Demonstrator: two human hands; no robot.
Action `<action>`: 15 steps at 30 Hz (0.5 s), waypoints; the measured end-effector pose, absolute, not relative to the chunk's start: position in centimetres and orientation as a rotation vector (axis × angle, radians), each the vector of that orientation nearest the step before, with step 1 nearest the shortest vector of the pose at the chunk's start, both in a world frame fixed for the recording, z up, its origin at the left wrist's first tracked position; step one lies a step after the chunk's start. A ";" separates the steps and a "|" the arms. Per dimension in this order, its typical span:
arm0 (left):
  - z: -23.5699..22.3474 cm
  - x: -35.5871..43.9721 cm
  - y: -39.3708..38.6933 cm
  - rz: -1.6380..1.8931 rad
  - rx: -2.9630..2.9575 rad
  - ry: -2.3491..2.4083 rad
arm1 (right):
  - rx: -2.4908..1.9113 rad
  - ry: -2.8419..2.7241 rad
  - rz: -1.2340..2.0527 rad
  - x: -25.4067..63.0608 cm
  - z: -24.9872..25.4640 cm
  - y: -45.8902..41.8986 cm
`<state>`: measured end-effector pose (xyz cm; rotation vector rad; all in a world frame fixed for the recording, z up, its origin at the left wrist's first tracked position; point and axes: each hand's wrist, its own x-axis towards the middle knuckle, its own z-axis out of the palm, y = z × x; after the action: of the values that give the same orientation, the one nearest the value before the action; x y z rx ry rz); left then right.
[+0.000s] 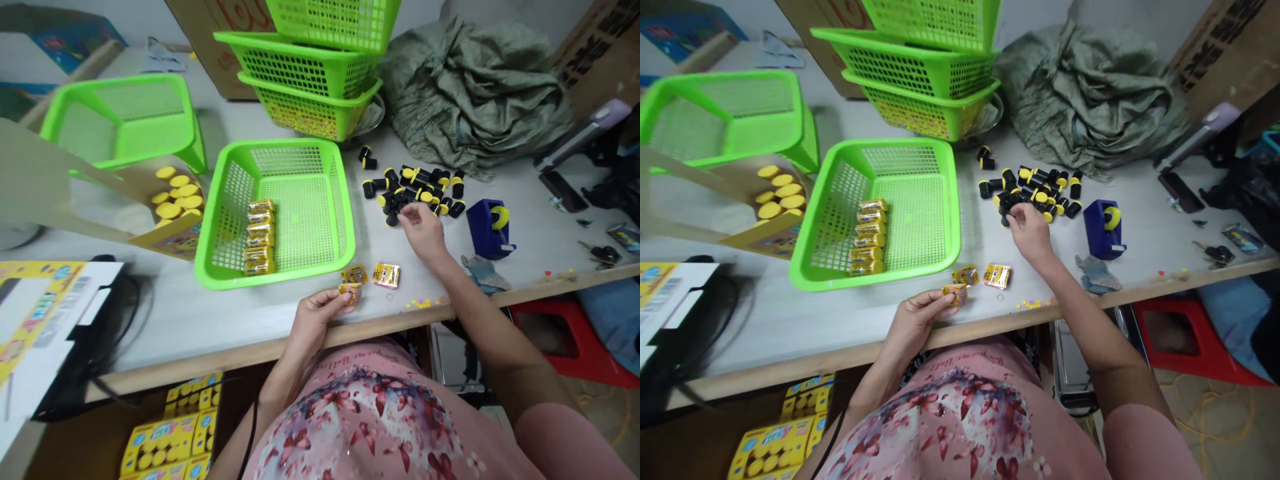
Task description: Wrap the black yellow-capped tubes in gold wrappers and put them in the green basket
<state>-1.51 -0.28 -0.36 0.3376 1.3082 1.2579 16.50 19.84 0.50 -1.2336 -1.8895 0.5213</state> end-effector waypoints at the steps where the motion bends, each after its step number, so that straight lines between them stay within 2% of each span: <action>1: -0.3 -1.6 -0.3 1.255 0.339 1.284 | -1.188 -1.978 0.470 15.7 1.2 21.3; 6: -0.5 -2.1 -1.0 1.205 0.410 1.294 | -1.414 -2.434 0.283 10.5 4.3 28.6; 15: -1.2 -3.7 -1.8 1.029 0.625 1.335 | -1.478 -2.587 0.185 4.3 3.9 35.0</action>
<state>-3.72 -1.75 -1.21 0.6247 1.3348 1.0295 4.31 35.00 3.89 -1.4779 -2.5874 0.1848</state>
